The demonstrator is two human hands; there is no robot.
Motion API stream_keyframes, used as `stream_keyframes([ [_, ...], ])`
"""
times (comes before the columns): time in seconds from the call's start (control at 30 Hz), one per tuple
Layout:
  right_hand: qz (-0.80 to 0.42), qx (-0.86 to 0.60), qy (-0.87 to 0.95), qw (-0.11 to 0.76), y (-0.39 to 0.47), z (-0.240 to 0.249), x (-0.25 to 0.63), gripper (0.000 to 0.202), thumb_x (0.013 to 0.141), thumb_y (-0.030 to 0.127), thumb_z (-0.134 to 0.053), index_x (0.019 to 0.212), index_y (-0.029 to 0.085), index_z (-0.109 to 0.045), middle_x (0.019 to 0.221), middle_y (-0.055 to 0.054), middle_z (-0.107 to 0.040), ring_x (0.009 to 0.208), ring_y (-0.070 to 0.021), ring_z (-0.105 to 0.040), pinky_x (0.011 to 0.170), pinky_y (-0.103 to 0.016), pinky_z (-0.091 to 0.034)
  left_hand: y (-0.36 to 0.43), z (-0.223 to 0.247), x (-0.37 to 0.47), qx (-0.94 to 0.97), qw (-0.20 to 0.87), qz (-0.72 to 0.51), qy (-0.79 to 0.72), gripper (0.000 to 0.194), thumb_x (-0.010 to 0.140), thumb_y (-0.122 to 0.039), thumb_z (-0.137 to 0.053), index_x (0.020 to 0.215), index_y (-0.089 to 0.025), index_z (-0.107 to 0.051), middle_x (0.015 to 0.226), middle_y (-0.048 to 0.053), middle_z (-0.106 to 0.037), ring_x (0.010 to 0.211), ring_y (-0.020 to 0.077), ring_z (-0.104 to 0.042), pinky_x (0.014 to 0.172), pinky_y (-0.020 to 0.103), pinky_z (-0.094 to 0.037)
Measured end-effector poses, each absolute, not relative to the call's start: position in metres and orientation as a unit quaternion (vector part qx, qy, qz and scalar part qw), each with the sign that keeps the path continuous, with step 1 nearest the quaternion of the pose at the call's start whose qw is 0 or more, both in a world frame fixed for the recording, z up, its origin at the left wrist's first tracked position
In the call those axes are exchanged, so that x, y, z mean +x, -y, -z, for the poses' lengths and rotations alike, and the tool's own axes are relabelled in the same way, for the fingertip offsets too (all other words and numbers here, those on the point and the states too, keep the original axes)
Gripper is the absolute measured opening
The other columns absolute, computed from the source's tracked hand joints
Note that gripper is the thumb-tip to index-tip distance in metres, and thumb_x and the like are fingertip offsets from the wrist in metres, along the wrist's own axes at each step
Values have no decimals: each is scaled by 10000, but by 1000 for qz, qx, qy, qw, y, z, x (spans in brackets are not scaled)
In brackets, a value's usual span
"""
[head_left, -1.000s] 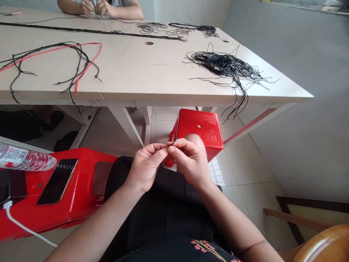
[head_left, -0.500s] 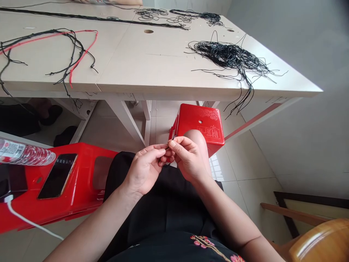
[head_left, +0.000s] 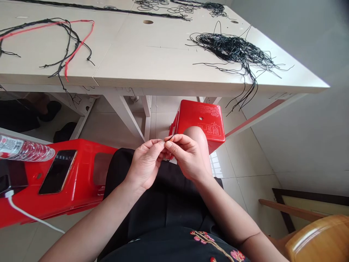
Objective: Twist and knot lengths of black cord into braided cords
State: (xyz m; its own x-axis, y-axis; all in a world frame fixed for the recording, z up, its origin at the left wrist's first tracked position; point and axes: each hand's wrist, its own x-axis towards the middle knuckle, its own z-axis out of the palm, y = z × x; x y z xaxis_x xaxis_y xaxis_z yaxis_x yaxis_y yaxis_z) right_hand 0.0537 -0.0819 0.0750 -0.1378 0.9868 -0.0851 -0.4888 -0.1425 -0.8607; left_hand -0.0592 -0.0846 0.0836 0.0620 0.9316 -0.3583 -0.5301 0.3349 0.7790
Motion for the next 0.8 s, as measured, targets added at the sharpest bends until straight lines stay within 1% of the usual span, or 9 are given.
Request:
stream_keyframes([
  [0.1,-652,-373,364,551,82,-76,51,213,700,357,-735,715,200,-592,629,29,-613,546,-94,-565,557,-262,-524,85,-84,-56,210,689,-541,-435,90,654,-181,-729,623,-147,-652,578,-26,-600,559,76,-534,568,211,-443],
  [0.27,-632,-373,388,558,84,-73,48,214,754,370,-680,734,202,-550,635,32,-591,550,-86,-561,531,-239,-511,85,-84,-54,202,698,-537,-427,111,662,-195,-707,604,-143,-627,577,-32,-561,545,61,-495,535,193,-414],
  [0.47,-617,-387,411,548,84,-66,47,253,765,426,-656,747,212,-522,632,37,-565,528,-83,-538,501,-235,-496,84,-80,-54,184,716,-520,-428,144,678,-222,-680,578,-146,-609,573,-27,-522,537,61,-464,531,189,-412],
  [0.67,-627,-368,407,553,84,-62,47,186,814,351,-626,777,197,-529,656,42,-577,536,-57,-548,487,-185,-492,84,-80,-55,158,729,-520,-416,129,717,-213,-655,626,-127,-626,578,-24,-509,532,56,-460,510,169,-416],
  [0.8,-622,-350,421,560,83,-57,47,174,830,336,-616,780,197,-523,685,40,-597,563,-58,-570,479,-168,-497,84,-82,-53,120,735,-519,-420,116,749,-187,-615,657,-117,-628,605,-17,-513,539,61,-474,509,175,-432],
])
